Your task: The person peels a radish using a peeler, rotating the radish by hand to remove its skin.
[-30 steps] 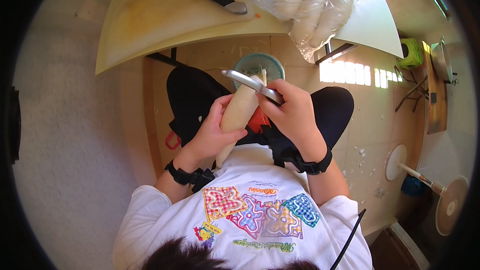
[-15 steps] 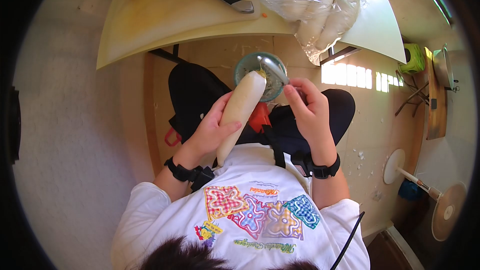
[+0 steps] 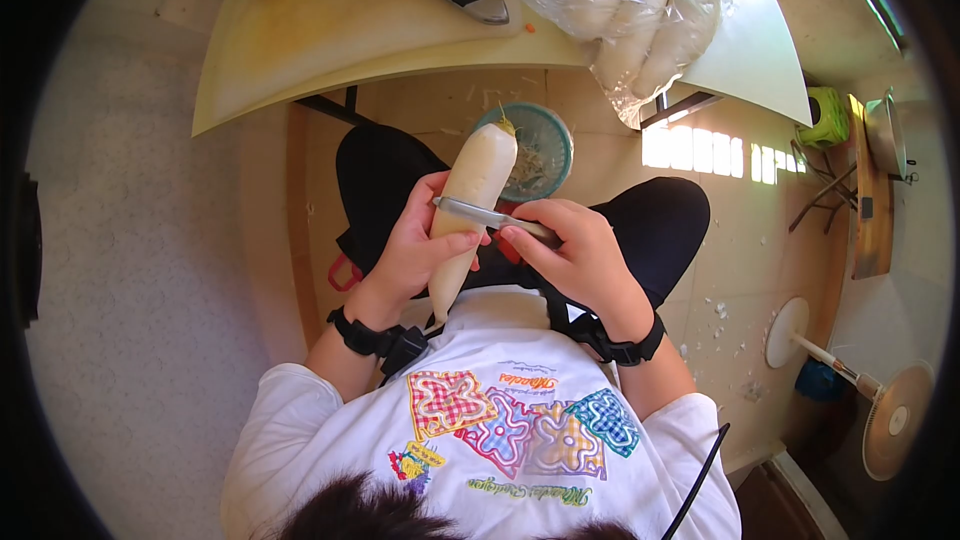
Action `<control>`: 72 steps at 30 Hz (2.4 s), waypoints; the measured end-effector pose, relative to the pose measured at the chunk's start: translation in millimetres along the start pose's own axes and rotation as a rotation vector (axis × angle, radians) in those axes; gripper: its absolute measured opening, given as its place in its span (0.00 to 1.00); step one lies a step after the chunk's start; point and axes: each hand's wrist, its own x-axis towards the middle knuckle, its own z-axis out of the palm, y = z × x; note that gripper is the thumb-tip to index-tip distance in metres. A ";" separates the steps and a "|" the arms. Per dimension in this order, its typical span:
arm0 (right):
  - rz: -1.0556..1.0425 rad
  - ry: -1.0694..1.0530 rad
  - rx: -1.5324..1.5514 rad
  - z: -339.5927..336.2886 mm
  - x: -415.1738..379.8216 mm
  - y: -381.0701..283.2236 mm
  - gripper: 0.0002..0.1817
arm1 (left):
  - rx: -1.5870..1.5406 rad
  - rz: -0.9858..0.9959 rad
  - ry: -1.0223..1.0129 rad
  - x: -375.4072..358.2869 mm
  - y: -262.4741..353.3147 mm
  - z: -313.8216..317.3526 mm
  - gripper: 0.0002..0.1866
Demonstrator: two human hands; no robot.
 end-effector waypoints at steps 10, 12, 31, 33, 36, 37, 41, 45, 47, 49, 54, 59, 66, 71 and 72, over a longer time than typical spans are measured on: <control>-0.115 0.111 -0.184 11.3 -1.5 4.2 0.11 | 0.020 0.003 0.050 -2.9 0.1 4.1 0.34; -0.128 0.120 -0.195 11.4 -0.6 4.4 0.11 | 0.017 0.004 0.046 -3.0 1.2 3.9 0.34; -0.133 0.245 -0.229 1.8 11.4 11.5 0.10 | -0.017 -0.011 -0.004 -4.7 -0.2 3.0 0.35; -0.094 0.296 -0.217 -7.0 18.1 14.0 0.10 | -0.009 -0.033 -0.009 -9.0 -2.4 4.2 0.35; -0.029 0.289 -0.230 -12.1 17.9 14.6 0.11 | -0.010 -0.042 -0.024 -11.2 -3.8 6.9 0.35; -0.029 0.289 -0.231 -15.2 19.0 16.1 0.11 | 0.005 -0.045 -0.041 -12.3 -0.6 8.1 0.35; -0.025 0.330 -0.220 -20.3 21.0 26.0 0.11 | 0.037 0.008 -0.145 -15.9 6.9 11.6 0.36; 0.152 0.353 0.016 -19.7 17.4 36.8 0.09 | 0.054 -0.028 -0.117 -10.9 11.5 13.9 0.36; 0.143 0.394 0.108 -22.6 18.2 37.4 0.10 | 0.073 -0.046 -0.065 -7.1 8.1 11.6 0.37; 0.146 0.436 0.202 -23.6 14.4 32.7 0.10 | 0.082 -0.036 -0.063 -6.2 8.8 12.1 0.37; -0.033 0.296 0.222 -15.0 14.6 -3.0 0.25 | 0.121 -0.035 -0.050 -3.5 8.1 15.5 0.37; -0.017 0.239 0.049 -5.8 20.5 -12.7 0.26 | 0.048 -0.073 -0.069 -4.6 10.4 20.9 0.37; 0.033 0.402 0.203 -2.2 19.7 10.4 0.15 | 0.091 -0.004 -0.090 -10.2 2.9 14.5 0.37; 0.086 0.476 0.239 -17.8 23.4 8.9 0.21 | 0.112 -0.023 -0.065 -12.0 6.0 12.6 0.36; 0.055 0.507 0.245 -20.8 24.2 4.1 0.26 | 0.111 -0.022 -0.065 -12.4 6.6 11.9 0.36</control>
